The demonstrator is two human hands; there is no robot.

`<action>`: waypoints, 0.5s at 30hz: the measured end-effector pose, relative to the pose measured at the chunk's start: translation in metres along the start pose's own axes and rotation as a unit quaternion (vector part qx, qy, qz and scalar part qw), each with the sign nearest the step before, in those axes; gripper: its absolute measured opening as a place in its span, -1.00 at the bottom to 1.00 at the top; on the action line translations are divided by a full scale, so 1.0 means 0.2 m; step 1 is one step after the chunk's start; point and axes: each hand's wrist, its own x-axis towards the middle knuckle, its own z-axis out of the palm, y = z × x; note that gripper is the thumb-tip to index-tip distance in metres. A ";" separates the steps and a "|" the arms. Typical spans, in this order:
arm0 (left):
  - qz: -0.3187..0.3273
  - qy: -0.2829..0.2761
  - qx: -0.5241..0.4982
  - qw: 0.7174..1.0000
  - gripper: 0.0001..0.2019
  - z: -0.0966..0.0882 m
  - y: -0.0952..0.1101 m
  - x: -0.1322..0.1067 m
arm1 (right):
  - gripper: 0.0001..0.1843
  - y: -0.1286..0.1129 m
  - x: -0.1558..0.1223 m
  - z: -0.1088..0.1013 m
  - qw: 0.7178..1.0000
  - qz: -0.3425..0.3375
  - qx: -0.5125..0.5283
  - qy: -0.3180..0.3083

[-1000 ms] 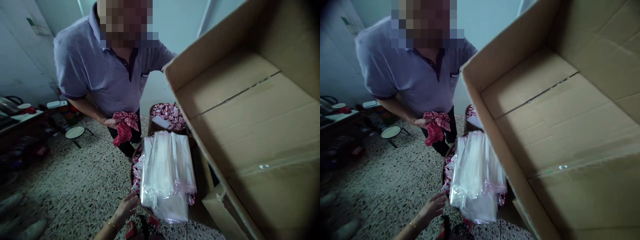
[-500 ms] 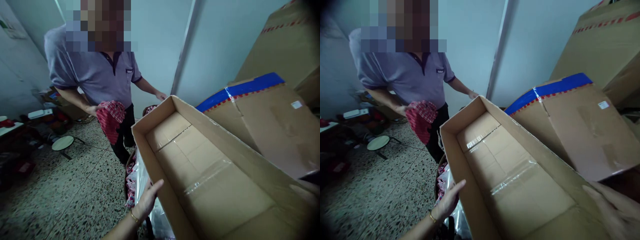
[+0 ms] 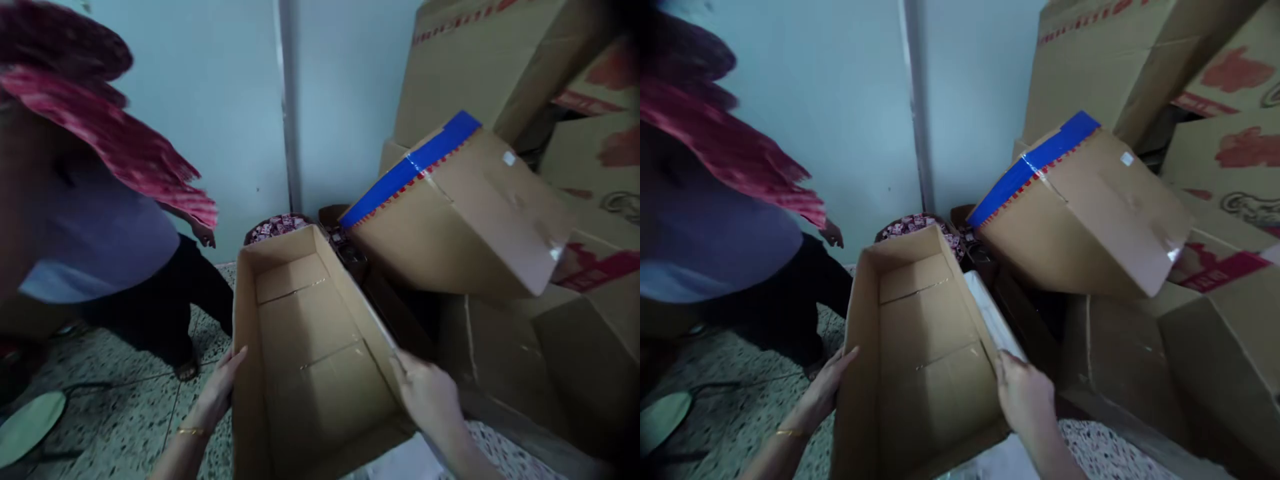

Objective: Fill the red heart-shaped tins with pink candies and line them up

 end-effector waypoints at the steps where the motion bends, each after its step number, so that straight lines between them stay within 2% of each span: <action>1: -0.018 0.012 0.012 1.000 -0.64 -0.09 -0.01 0.06 | -0.62 -0.10 -0.03 0.07 1.000 0.005 0.000 -0.031; 4: -0.071 0.047 0.036 0.996 -0.75 -0.30 -0.09 0.18 | -0.63 -0.34 -0.09 0.21 0.995 0.030 0.012 -0.090; 7: -0.097 0.059 0.024 0.993 -0.79 -0.44 -0.13 0.24 | -0.56 -0.40 -0.11 0.26 0.994 0.041 0.063 -0.085; 10: -0.087 0.077 0.017 0.993 -0.78 -0.57 -0.07 0.23 | -0.51 -0.29 -0.12 0.29 0.984 0.022 0.167 -0.060; 13: -0.046 0.131 0.100 0.985 -0.82 -0.76 0.05 0.19 | -0.52 -0.12 -0.16 0.39 0.976 0.018 0.212 -0.050; 15: -0.005 0.172 0.163 0.972 -0.88 -0.88 0.15 0.16 | -0.54 -0.05 -0.20 0.49 0.975 0.026 0.209 -0.072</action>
